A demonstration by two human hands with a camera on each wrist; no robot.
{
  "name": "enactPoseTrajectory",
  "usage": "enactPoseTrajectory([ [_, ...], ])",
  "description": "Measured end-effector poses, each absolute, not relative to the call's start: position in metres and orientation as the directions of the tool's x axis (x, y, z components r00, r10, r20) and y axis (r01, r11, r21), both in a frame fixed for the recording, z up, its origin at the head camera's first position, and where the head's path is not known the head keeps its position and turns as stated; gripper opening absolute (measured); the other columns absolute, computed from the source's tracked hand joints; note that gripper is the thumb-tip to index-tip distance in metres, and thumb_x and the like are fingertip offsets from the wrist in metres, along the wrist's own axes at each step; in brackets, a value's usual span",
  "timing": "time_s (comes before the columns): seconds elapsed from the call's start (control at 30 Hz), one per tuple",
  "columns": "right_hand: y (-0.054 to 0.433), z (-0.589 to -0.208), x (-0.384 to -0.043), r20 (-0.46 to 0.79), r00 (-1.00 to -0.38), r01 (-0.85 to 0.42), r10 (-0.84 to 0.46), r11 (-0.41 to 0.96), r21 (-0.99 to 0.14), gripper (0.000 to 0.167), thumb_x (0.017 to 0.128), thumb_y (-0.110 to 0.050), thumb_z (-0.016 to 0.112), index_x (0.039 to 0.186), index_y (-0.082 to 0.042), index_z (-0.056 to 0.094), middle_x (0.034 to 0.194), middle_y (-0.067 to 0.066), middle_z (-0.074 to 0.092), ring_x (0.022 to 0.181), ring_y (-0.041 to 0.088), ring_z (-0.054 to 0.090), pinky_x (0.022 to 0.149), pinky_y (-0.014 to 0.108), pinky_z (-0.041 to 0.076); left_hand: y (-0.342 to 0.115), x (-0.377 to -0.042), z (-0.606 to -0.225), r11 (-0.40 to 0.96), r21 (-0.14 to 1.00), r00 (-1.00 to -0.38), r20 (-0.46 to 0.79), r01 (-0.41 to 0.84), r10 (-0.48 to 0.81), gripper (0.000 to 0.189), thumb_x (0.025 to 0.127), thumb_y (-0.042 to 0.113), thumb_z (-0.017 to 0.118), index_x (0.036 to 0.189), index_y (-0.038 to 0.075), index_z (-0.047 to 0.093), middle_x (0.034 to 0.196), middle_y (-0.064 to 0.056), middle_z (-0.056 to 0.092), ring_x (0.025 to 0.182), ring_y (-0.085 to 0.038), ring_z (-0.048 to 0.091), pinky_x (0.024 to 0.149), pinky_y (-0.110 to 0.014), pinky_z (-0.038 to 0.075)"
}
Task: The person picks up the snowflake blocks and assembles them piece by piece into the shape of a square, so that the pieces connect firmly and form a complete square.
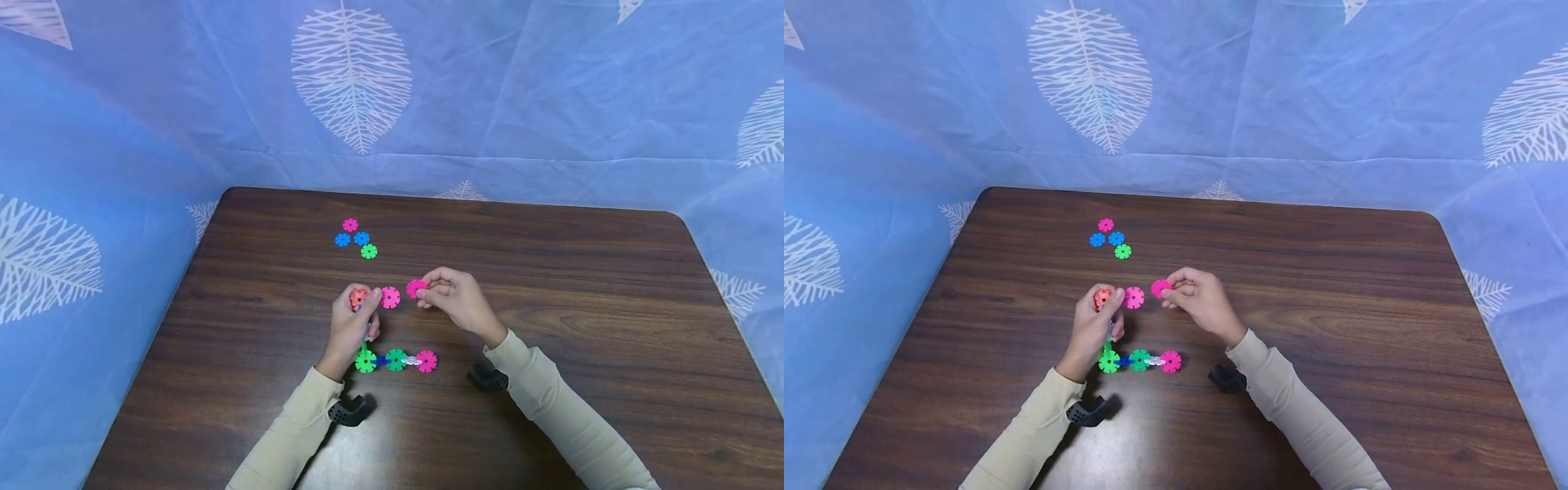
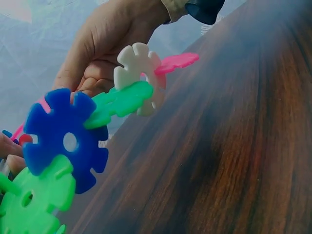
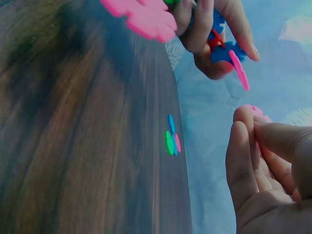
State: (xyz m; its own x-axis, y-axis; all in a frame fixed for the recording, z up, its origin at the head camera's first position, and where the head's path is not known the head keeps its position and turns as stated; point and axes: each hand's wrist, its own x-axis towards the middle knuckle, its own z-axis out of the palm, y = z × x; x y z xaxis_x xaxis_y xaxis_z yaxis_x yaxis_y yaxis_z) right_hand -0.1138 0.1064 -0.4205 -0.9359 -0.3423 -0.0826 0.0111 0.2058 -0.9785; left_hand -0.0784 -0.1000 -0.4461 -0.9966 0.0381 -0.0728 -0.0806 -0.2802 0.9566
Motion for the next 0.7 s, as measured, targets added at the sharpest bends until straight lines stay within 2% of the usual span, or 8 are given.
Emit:
enactPoseTrajectory([
  [0.1,0.104,-0.42,-0.11,-0.063,-0.939,-0.02,-0.337,0.235,-0.972,0.019,0.089,-0.008,0.064,0.102,0.005,0.061,0.088,0.026,0.068,0.078,0.03,0.069,0.075,0.039,0.058,-0.1,-0.079,-0.445,-0.282,0.956,-0.996,-0.077,-0.084,0.036,0.019,0.095,0.019,0.058,0.088,0.007,0.045,0.045,0.003,0.042,0.034,-0.009,0.038,0.035,-0.022,0.034],
  [0.2,0.102,-0.42,-0.106,-0.002,-0.939,-0.104,-0.343,0.292,-0.951,0.017,0.089,-0.01,0.065,0.101,0.002,0.066,0.088,0.02,0.067,0.074,0.026,0.066,0.066,0.031,0.058,-0.1,-0.078,-0.444,-0.287,0.954,-0.996,-0.084,-0.09,0.035,0.019,0.095,0.019,0.058,0.089,0.007,0.045,0.045,0.003,0.041,0.034,-0.009,0.038,0.035,-0.022,0.034],
  [0.33,0.099,-0.419,-0.103,0.12,-0.931,-0.26,-0.344,0.397,-0.88,0.011,0.087,-0.013,0.067,0.095,-0.006,0.07,0.087,0.006,0.065,0.068,0.018,0.059,0.055,0.02,0.048,-0.1,-0.078,-0.441,-0.291,0.952,-0.995,-0.09,-0.095,0.032,0.019,0.095,0.02,0.059,0.089,0.007,0.046,0.045,0.003,0.041,0.034,-0.008,0.038,0.035,-0.023,0.034],
  [0.43,0.097,-0.417,-0.101,0.179,-0.923,-0.328,-0.342,0.454,-0.828,0.007,0.086,-0.015,0.069,0.092,-0.011,0.071,0.087,-0.001,0.064,0.067,0.01,0.054,0.055,0.018,0.045,-0.1,-0.078,-0.441,-0.293,0.951,-0.995,-0.095,-0.101,0.034,0.02,0.094,0.021,0.059,0.088,0.007,0.046,0.045,0.004,0.041,0.035,-0.008,0.038,0.035,-0.023,0.034],
  [0.7,0.094,-0.416,-0.098,0.27,-0.89,-0.434,-0.368,0.5,-0.75,0.006,0.085,-0.013,0.071,0.09,-0.012,0.072,0.089,-0.003,0.065,0.07,0.005,0.053,0.06,0.018,0.049,-0.099,-0.076,-0.441,-0.29,0.951,-0.994,-0.099,-0.106,0.04,0.017,0.095,0.019,0.058,0.089,0.008,0.046,0.045,0.004,0.042,0.035,-0.007,0.038,0.035,-0.022,0.034],
])
